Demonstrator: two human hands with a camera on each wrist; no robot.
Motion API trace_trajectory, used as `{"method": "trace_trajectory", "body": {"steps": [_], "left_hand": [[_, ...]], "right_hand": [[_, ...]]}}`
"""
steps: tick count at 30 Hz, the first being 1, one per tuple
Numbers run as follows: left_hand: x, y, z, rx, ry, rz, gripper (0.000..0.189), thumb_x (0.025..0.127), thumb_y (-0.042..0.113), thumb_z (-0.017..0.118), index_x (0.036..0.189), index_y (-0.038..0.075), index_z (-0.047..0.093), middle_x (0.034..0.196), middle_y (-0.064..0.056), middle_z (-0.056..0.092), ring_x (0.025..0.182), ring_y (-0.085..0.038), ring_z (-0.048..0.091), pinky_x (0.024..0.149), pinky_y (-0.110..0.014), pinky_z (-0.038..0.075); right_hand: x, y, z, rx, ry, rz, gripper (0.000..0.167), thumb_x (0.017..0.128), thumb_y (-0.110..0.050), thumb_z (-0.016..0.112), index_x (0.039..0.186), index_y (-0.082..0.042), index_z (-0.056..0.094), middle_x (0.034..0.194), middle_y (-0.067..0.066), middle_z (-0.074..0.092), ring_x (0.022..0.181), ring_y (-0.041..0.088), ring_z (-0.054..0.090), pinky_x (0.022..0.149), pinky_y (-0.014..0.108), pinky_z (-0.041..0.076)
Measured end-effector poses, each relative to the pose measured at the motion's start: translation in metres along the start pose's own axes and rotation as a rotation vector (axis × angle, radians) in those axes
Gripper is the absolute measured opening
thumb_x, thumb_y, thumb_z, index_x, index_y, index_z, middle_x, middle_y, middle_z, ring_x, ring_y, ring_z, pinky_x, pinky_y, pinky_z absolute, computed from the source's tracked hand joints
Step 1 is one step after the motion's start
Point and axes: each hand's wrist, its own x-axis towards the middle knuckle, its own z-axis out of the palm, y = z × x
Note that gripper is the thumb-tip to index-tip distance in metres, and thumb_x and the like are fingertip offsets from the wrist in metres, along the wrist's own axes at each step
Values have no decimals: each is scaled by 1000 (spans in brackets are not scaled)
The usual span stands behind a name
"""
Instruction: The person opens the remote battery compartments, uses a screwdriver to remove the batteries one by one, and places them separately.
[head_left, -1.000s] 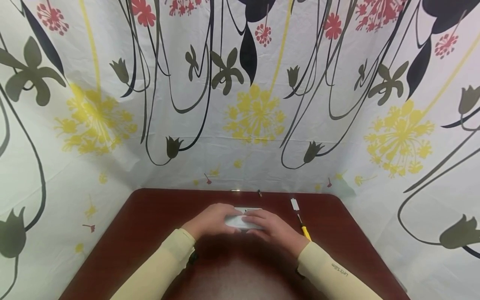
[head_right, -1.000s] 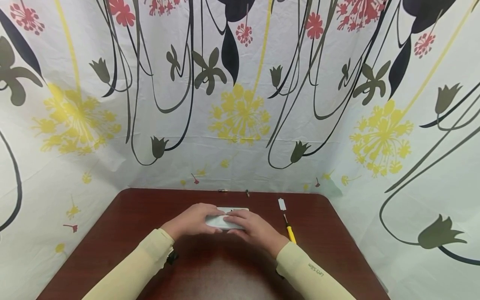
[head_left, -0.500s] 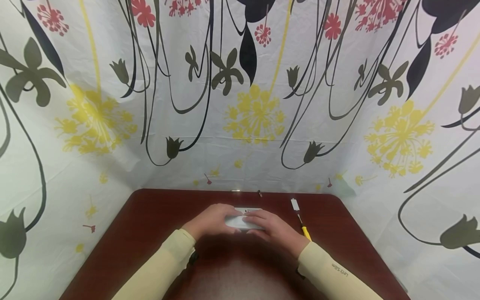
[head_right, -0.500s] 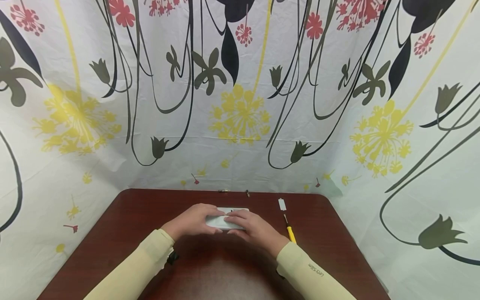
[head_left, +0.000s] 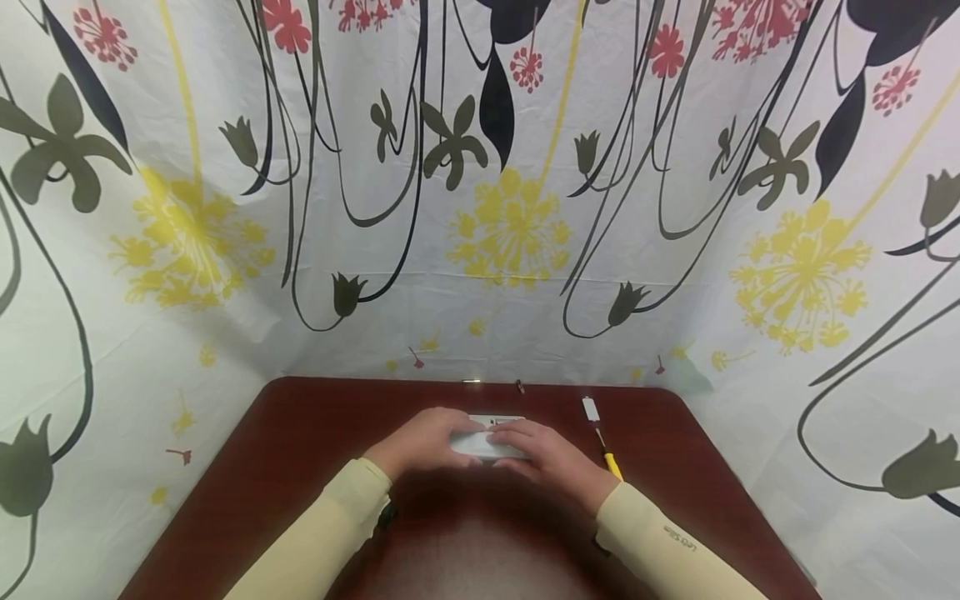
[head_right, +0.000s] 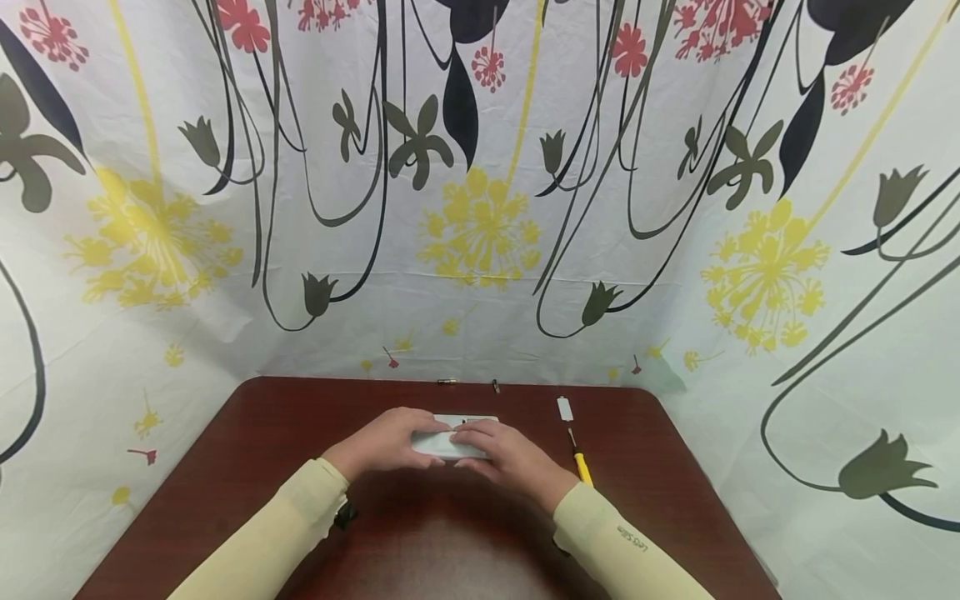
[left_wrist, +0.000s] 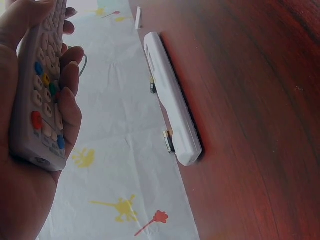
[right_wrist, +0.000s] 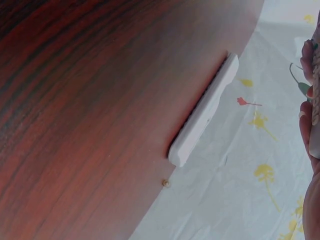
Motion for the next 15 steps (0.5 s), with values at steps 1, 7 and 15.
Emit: {"method": "trace_trajectory", "body": {"steps": [1, 7, 15], "left_hand": [[0, 0, 0, 0, -1, 0, 59, 94, 58, 84, 145, 29, 75, 138, 9, 73, 115, -12, 64, 97, -37, 55], [0, 1, -1, -1, -3, 1, 59, 94, 58, 84, 144, 29, 75, 137, 10, 73, 115, -12, 64, 98, -37, 55], [0, 2, -1, -13, -11, -8, 59, 94, 59, 84, 145, 30, 75, 137, 10, 73, 114, -12, 64, 97, -37, 55]], "right_hand": [[0, 0, 0, -2, 4, -4, 45, 101, -24, 86, 144, -21, 72, 147, -2, 68, 134, 18, 65, 106, 42, 58], [-1, 2, 0, -5, 2, 1, 45, 101, -26, 86, 143, -23, 72, 147, -3, 68, 134, 18, 65, 106, 42, 58], [-1, 0, -3, 2, -33, 42, 40, 104, -30, 82, 142, -26, 71, 147, -8, 66, 135, 14, 63, 109, 39, 56]]}}
